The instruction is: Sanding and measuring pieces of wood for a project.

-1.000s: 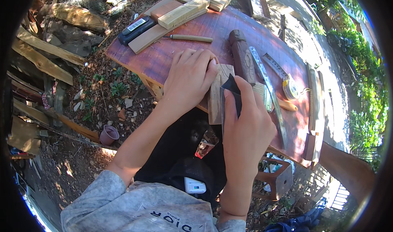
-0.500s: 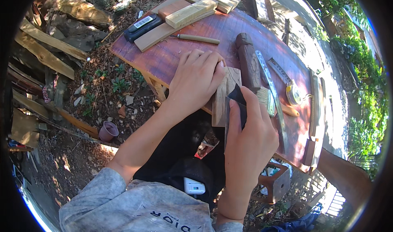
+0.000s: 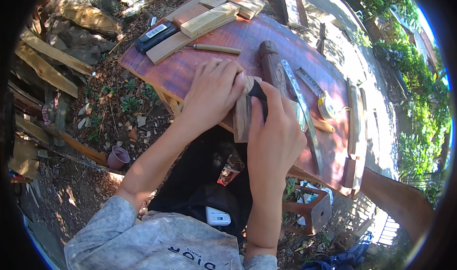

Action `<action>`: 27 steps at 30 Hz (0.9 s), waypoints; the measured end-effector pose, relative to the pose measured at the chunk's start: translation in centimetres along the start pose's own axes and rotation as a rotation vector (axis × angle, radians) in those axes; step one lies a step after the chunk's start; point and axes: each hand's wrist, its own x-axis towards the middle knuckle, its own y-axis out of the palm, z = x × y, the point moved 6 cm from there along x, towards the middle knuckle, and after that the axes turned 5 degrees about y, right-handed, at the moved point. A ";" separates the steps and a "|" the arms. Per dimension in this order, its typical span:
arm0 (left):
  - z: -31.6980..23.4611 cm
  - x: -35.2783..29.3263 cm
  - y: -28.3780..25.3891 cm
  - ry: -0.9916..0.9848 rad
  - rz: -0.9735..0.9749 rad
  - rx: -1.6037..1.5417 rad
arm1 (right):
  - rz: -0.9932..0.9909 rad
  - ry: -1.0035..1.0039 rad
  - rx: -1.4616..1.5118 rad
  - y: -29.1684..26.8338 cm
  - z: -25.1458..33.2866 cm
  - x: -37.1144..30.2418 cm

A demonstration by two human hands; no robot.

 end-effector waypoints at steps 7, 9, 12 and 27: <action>0.0 0.2 -0.1 0.051 -0.019 0.051 | 0.012 0.011 -0.009 0.0 0.2 0.1; 0.2 0.3 0.0 0.023 -0.020 0.048 | 0.020 0.008 -0.004 0.4 -0.3 0.1; 0.3 0.0 0.6 0.024 -0.034 0.028 | 0.149 0.082 -0.014 -0.5 0.0 -0.3; 0.7 -0.4 1.3 0.036 -0.062 0.032 | 0.054 -0.014 -0.049 -0.4 0.5 -0.7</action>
